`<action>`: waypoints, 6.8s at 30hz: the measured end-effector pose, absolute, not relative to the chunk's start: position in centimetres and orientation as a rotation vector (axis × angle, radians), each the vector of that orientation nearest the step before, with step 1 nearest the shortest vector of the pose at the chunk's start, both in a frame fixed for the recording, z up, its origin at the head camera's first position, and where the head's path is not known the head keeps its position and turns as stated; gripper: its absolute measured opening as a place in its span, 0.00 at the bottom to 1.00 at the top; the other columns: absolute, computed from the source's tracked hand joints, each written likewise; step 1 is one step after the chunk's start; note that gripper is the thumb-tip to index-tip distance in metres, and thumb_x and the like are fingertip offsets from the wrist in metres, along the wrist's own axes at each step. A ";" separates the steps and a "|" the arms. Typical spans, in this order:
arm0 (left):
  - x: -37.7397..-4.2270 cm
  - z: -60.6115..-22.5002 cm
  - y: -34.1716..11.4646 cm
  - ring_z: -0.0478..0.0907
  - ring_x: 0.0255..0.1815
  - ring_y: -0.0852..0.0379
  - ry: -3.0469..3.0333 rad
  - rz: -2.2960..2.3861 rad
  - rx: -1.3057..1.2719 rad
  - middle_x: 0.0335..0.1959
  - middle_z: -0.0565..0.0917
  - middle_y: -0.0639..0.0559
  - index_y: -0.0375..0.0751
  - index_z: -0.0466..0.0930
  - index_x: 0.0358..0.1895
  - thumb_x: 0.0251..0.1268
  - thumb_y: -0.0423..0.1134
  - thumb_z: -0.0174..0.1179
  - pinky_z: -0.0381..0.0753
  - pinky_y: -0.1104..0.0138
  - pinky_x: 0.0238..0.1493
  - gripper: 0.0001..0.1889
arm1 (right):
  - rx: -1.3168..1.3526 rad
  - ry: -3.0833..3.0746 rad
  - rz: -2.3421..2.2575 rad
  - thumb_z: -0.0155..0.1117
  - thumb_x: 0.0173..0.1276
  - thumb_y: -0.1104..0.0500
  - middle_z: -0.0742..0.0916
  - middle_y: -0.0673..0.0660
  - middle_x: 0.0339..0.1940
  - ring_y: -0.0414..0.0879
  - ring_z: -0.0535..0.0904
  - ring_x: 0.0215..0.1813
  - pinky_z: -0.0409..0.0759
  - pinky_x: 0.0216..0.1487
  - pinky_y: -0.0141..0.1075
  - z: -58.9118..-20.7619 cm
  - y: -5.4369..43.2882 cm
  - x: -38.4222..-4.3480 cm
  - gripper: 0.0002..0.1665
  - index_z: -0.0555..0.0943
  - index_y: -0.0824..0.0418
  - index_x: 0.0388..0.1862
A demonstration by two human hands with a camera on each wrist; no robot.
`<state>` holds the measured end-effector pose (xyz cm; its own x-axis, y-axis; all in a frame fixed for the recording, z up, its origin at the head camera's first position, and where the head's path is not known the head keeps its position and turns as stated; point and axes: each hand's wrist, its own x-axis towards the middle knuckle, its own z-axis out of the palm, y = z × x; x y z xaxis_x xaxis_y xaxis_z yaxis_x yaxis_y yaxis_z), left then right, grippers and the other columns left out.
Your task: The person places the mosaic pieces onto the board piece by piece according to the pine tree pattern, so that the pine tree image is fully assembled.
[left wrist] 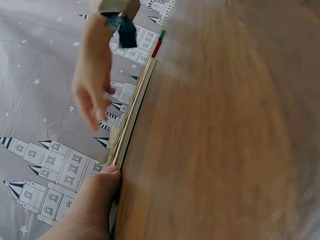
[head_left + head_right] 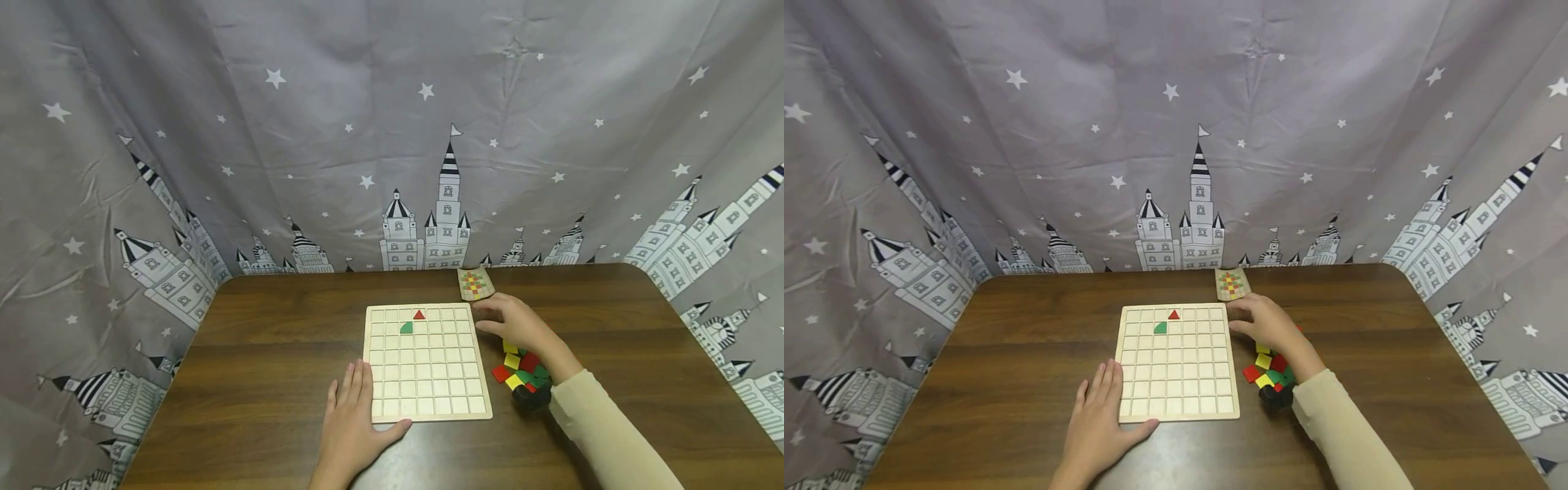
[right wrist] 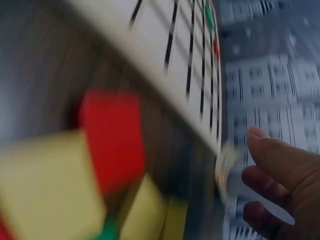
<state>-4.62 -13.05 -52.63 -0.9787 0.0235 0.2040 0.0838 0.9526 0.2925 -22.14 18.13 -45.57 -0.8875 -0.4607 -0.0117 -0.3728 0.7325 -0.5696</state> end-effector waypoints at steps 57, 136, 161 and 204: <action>-4.6 -52.6 -13.1 0.53 0.81 0.44 -2.915 -0.460 -0.094 0.79 0.58 0.40 0.35 0.56 0.77 0.46 0.83 0.53 0.51 0.43 0.77 0.64 | -0.395 2.900 -0.834 0.70 0.64 0.61 0.83 0.63 0.39 0.48 0.74 0.36 0.73 0.37 0.36 -47.9 27.0 -22.3 0.19 0.84 0.69 0.52; -4.6 -52.5 -13.2 0.52 0.81 0.45 -2.941 -0.445 -0.086 0.79 0.58 0.41 0.36 0.55 0.78 0.46 0.84 0.51 0.49 0.45 0.78 0.64 | -0.861 2.751 -0.910 0.73 0.63 0.56 0.80 0.49 0.44 0.41 0.73 0.38 0.74 0.44 0.35 -48.4 7.5 -22.5 0.21 0.86 0.58 0.55; -4.7 -52.4 -13.0 0.50 0.82 0.46 -2.970 -0.456 -0.065 0.80 0.55 0.42 0.37 0.53 0.78 0.46 0.85 0.51 0.48 0.45 0.79 0.65 | -0.988 2.831 -0.716 0.69 0.67 0.57 0.79 0.48 0.36 0.39 0.68 0.33 0.68 0.31 0.30 -48.1 7.3 -21.8 0.20 0.85 0.59 0.57; -4.7 -52.6 -13.0 0.51 0.82 0.44 -2.951 -0.448 -0.075 0.79 0.58 0.41 0.36 0.55 0.78 0.46 0.84 0.52 0.49 0.45 0.78 0.64 | -0.927 2.831 -0.825 0.69 0.67 0.55 0.82 0.49 0.46 0.42 0.74 0.43 0.77 0.44 0.37 -47.5 8.9 -21.4 0.17 0.86 0.54 0.54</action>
<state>-4.69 -13.01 -52.63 -0.9866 0.0260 0.1611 0.0726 0.9539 0.2911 -21.41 8.90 -47.52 -0.8188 -0.5627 0.1138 -0.5358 0.6778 -0.5034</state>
